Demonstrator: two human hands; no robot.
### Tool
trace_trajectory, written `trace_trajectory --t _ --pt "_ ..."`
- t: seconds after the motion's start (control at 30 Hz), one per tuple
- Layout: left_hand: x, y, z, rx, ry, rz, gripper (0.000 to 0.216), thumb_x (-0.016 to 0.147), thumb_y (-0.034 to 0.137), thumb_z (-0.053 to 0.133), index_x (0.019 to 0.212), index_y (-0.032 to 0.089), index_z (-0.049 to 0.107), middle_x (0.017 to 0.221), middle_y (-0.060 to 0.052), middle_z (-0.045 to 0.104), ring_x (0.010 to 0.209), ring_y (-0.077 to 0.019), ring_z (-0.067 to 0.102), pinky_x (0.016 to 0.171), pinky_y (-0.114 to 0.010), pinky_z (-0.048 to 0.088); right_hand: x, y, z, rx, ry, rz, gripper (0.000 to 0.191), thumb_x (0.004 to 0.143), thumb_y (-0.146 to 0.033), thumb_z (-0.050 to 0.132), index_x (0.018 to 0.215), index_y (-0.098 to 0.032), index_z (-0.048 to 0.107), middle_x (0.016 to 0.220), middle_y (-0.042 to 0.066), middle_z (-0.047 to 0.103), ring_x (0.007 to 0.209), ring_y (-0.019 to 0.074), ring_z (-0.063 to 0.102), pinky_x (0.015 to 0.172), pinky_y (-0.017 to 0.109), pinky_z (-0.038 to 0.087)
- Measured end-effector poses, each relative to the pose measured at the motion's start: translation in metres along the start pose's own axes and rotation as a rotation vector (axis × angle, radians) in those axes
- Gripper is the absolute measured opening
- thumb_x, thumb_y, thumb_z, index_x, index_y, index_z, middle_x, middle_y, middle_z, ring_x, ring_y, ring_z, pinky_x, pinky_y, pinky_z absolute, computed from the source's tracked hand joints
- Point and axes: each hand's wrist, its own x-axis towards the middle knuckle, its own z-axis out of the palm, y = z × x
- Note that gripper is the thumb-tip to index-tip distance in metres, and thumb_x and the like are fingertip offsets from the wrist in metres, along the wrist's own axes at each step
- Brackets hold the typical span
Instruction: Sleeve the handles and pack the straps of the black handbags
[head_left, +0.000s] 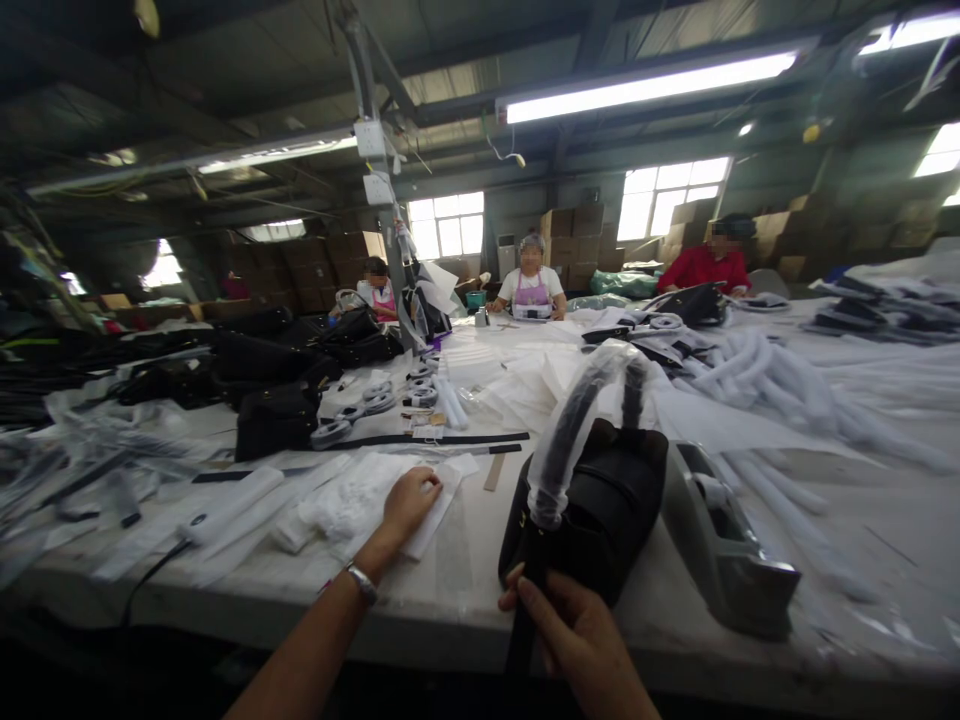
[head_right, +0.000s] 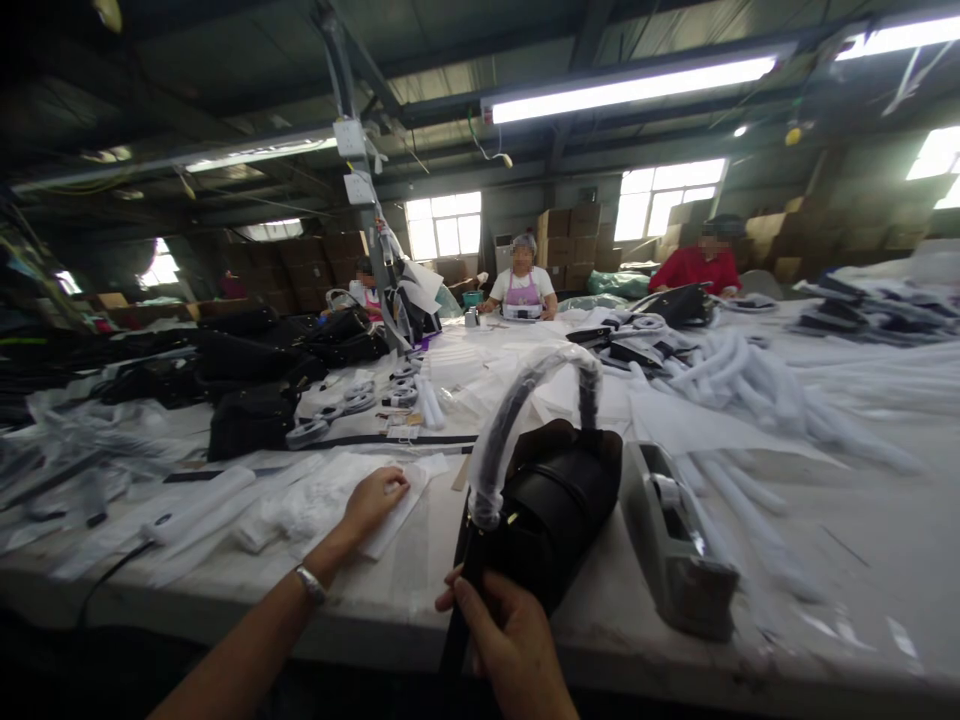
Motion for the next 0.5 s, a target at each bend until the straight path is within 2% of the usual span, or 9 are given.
trace_trajectory --t 0.17,0.27,0.37,0.43,0.5 --pt "0.003 0.0 -0.003 -0.029 0.067 0.006 0.016 0.09 0.027 0.052 0.094 0.02 0.066 0.096 -0.006 0.074 0.09 -0.021 0.068 0.077 -0.027 0.047 -0.001 0.0 0.0 0.02 -0.006 -0.004 0.047 0.082 -0.06 0.062 0.098 -0.017 0.071 0.089 0.009 0.074 0.04 0.004 0.041 0.04 0.02 0.027" --pt "0.005 -0.005 -0.006 -0.062 0.046 0.019 0.009 0.084 0.022 0.059 0.089 0.02 0.067 0.091 -0.005 0.075 0.084 -0.0197 0.069 0.076 -0.026 0.048 -0.001 0.0 0.0 0.019 0.001 -0.006 0.047 0.082 -0.06 0.062 0.098 -0.016 0.071 0.088 0.009 0.074 0.04 0.0039 0.041 0.041 0.02 0.028" --pt "0.005 -0.009 -0.009 -0.1 0.033 0.017 0.026 0.078 0.014 0.062 0.102 0.02 0.067 0.088 -0.004 0.076 0.082 -0.0195 0.07 0.077 -0.026 0.048 -0.001 0.0 0.0 0.028 0.003 0.0 0.049 0.081 -0.061 0.063 0.097 -0.016 0.071 0.089 0.009 0.074 0.041 0.0039 0.04 0.04 0.02 0.028" --pt "0.005 -0.011 -0.011 -0.126 0.039 0.011 0.036 0.077 0.015 0.062 0.112 0.02 0.065 0.085 -0.004 0.077 0.084 -0.0209 0.07 0.08 -0.028 0.048 -0.001 0.0 0.001 0.032 0.001 0.001 0.049 0.08 -0.062 0.063 0.098 -0.016 0.071 0.089 0.009 0.074 0.041 0.004 0.04 0.04 0.02 0.028" --pt "0.005 -0.012 -0.016 -0.155 0.046 0.011 0.028 0.079 0.021 0.061 0.106 0.021 0.069 0.085 -0.005 0.077 0.087 -0.0236 0.07 0.085 -0.032 0.047 -0.001 0.001 0.001 0.023 0.003 0.0 0.05 0.08 -0.062 0.062 0.097 -0.016 0.072 0.087 0.008 0.074 0.041 0.0042 0.04 0.04 0.02 0.028"
